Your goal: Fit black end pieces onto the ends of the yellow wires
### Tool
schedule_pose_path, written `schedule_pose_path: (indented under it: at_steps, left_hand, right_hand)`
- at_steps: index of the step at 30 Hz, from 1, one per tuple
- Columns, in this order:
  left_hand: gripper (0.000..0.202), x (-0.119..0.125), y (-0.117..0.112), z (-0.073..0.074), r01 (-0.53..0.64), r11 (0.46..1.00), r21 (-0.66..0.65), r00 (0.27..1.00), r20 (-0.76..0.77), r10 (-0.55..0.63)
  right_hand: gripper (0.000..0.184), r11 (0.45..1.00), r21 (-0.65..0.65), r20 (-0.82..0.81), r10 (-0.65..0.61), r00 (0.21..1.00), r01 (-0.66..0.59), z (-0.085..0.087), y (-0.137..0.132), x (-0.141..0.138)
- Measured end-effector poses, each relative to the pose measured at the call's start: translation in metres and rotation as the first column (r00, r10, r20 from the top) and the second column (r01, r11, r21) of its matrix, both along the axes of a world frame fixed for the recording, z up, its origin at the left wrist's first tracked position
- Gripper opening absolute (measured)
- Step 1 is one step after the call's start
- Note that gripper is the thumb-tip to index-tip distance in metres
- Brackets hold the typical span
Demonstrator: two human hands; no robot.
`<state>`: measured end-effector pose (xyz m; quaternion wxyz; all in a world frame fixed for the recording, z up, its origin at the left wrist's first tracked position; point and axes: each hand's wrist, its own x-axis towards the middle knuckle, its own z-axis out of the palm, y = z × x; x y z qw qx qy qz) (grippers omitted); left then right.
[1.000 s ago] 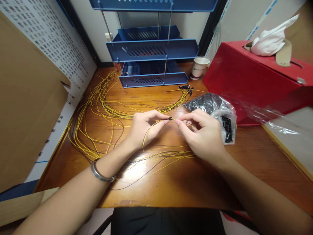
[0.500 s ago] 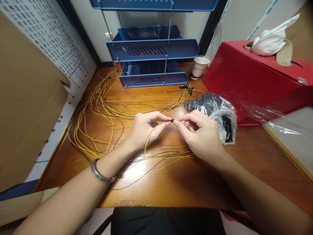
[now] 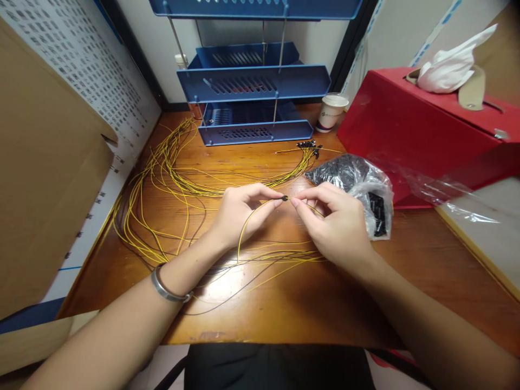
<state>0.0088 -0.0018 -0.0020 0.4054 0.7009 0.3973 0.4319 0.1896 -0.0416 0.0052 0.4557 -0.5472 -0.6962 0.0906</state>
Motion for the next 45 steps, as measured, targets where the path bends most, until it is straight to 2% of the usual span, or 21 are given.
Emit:
schedule_pose_path:
  at_steps: [6,8,12,16,20,24,26,28,30,35,40,45]
  left_hand:
    - [0.016,0.0011,-0.002,0.0005,0.033,0.999,-0.006,0.999,-0.007,-0.033]
    - [0.017,0.002,-0.0023,0.0015,0.034,0.998,-0.048,0.999,0.024,-0.033]
    - [0.019,0.003,-0.0011,0.0034,0.076,0.987,-0.14,0.993,0.098,-0.063]
    - [0.025,0.0033,0.0014,0.0035,0.113,0.98,-0.167,0.988,0.123,-0.093]
    - [0.032,0.003,0.0024,0.0018,0.052,0.986,-0.16,0.995,0.092,-0.037]
    - [0.034,0.0015,0.0015,0.0009,0.034,0.997,-0.063,0.999,-0.004,-0.035]
    - [0.023,0.0006,0.0012,0.0013,0.068,0.998,-0.018,0.997,-0.024,-0.068]
    - [0.023,-0.0002,0.0012,0.002,0.112,0.994,-0.003,0.993,-0.032,-0.112]
    - [0.026,-0.0009,0.0012,0.0028,0.157,0.988,-0.011,0.986,-0.052,-0.158]
    - [0.019,-0.0015,0.0012,0.0036,0.212,0.975,-0.062,0.971,-0.1,-0.217]
    - [0.016,-0.0013,0.003,0.0018,0.116,0.993,-0.032,0.985,-0.125,-0.12]
    - [0.02,-0.0008,0.0047,-0.0005,0.044,0.999,-0.009,0.997,-0.067,-0.045]
  right_hand:
    - [0.009,1.0,-0.024,0.017,0.014,1.0,-0.014,-0.0015,0.0017,-0.0002]
    - [0.007,0.999,-0.028,-0.001,0.017,1.0,-0.017,-0.0014,0.0017,0.0]
    - [0.015,0.995,-0.063,-0.031,0.076,0.997,-0.078,0.0014,0.0008,0.0006]
    - [0.011,0.99,-0.085,0.0,0.109,0.994,-0.109,0.0045,0.0004,0.0005]
    - [0.009,0.994,-0.102,-0.005,0.029,1.0,-0.03,0.0031,0.0017,0.0014]
    - [0.011,0.995,-0.091,-0.011,-0.03,0.999,0.029,0.0007,0.0036,0.0028]
    - [0.01,0.996,-0.093,-0.002,-0.015,1.0,0.015,0.0006,0.0037,0.0029]
    - [0.008,0.994,-0.105,0.011,0.022,1.0,-0.021,0.0014,0.0031,0.003]
    - [0.008,0.992,-0.111,0.027,0.065,0.997,-0.062,0.0025,0.0023,0.0032]
    - [0.008,0.989,-0.1,0.067,0.116,0.991,-0.109,0.0043,0.002,0.0039]
    - [0.011,0.991,-0.119,0.005,0.069,0.998,-0.068,0.003,0.0025,0.0027]
    - [0.008,0.992,-0.121,-0.042,0.013,0.999,-0.018,0.0006,0.0022,0.0024]
